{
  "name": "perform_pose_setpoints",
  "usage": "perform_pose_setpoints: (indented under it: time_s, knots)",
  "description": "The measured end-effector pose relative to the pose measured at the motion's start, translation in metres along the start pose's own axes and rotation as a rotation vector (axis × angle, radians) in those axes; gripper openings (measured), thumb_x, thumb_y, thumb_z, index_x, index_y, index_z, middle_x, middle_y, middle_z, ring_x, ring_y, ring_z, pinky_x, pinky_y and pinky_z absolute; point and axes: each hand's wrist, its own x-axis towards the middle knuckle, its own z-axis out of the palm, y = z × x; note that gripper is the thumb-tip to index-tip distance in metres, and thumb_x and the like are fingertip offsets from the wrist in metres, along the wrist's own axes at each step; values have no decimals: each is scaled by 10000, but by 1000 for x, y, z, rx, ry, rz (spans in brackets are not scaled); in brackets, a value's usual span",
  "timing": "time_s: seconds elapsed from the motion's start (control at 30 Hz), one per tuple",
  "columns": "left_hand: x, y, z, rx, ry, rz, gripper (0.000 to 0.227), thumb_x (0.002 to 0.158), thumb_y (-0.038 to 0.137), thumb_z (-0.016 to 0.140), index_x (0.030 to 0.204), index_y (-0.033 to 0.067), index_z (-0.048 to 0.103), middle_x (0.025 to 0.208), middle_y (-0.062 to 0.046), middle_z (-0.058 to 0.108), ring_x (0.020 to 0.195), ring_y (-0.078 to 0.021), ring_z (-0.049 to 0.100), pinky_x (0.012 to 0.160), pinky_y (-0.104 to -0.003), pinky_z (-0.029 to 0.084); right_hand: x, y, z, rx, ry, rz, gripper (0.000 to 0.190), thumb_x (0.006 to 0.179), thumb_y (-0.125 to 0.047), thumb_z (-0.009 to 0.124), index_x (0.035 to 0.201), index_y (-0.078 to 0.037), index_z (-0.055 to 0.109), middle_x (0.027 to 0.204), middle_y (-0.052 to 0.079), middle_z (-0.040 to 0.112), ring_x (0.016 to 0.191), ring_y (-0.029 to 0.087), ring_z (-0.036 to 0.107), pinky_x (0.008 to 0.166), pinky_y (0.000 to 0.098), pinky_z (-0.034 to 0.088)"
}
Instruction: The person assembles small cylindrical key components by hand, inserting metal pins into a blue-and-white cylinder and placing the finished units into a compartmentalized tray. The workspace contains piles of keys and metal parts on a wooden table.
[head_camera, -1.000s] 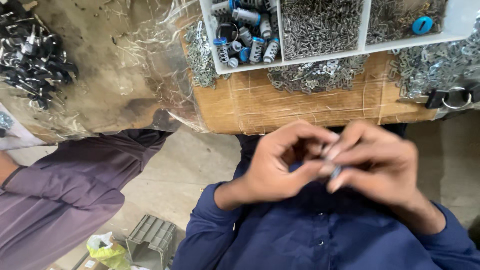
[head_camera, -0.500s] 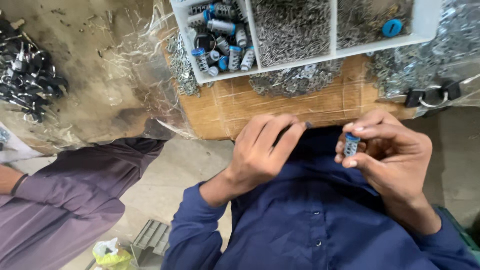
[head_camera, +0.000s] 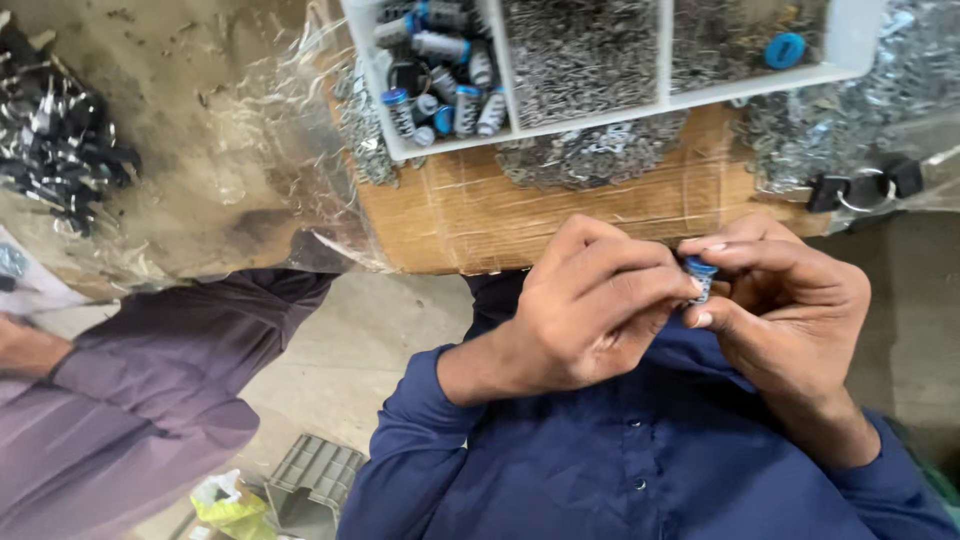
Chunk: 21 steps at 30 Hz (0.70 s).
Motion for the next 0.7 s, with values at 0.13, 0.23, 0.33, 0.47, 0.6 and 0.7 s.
perform_pose_setpoints:
  time_s: [0.13, 0.23, 0.33, 0.47, 0.6, 0.7]
  knots:
    - [-4, -4, -11, 85, -173, 106, 375, 787, -21, 834, 1120, 70, 688, 1051, -51, 654, 888, -267, 624, 842, -379, 514, -9, -5, -5, -202, -12, 21, 346, 828, 52, 826, 1159, 38, 725, 1102, 138, 699, 972, 142, 669, 817, 207, 542]
    - [-18, -2, -16, -481, -194, -409, 285, 841, -17, 817, 1073, 74, 680, 996, -39, 612, 803, -229, 560, 763, -330, 461, -7, -4, -3, -247, -175, -4, 335, 786, 42, 846, 1103, 24, 740, 1042, 118, 706, 975, 156, 705, 877, 229, 577]
    - [-38, 1, -11, -585, -88, -567, 302, 895, 68, 831, 1141, 129, 668, 998, 21, 613, 735, -146, 578, 684, -248, 475, -5, 1, 1, -213, -259, 61, 399, 723, 51, 874, 1104, 15, 760, 1024, 141, 720, 917, 164, 707, 822, 234, 584]
    - [-62, -11, -9, 223, -21, -10, 399, 926, 71, 803, 1294, 174, 688, 1040, 18, 584, 854, -192, 574, 731, -303, 451, -11, 3, 1, 4, -93, 108, 364, 817, 71, 818, 1167, 27, 726, 1126, 188, 696, 909, 196, 728, 808, 288, 647]
    - [-61, -20, -10, 682, -78, 7, 439, 996, 250, 783, 1402, 159, 646, 1074, 5, 586, 930, -208, 560, 775, -381, 444, -15, -2, -9, 86, 56, 37, 351, 850, 71, 826, 1182, 19, 721, 1129, 204, 681, 887, 234, 751, 749, 333, 679]
    - [-35, -14, -4, 683, -72, -23, 432, 1064, 278, 740, 1457, 149, 617, 1096, 4, 573, 959, -191, 531, 796, -364, 443, -15, -2, -17, 124, 99, -10, 364, 850, 60, 825, 1198, 18, 724, 1126, 204, 677, 879, 237, 751, 737, 337, 682]
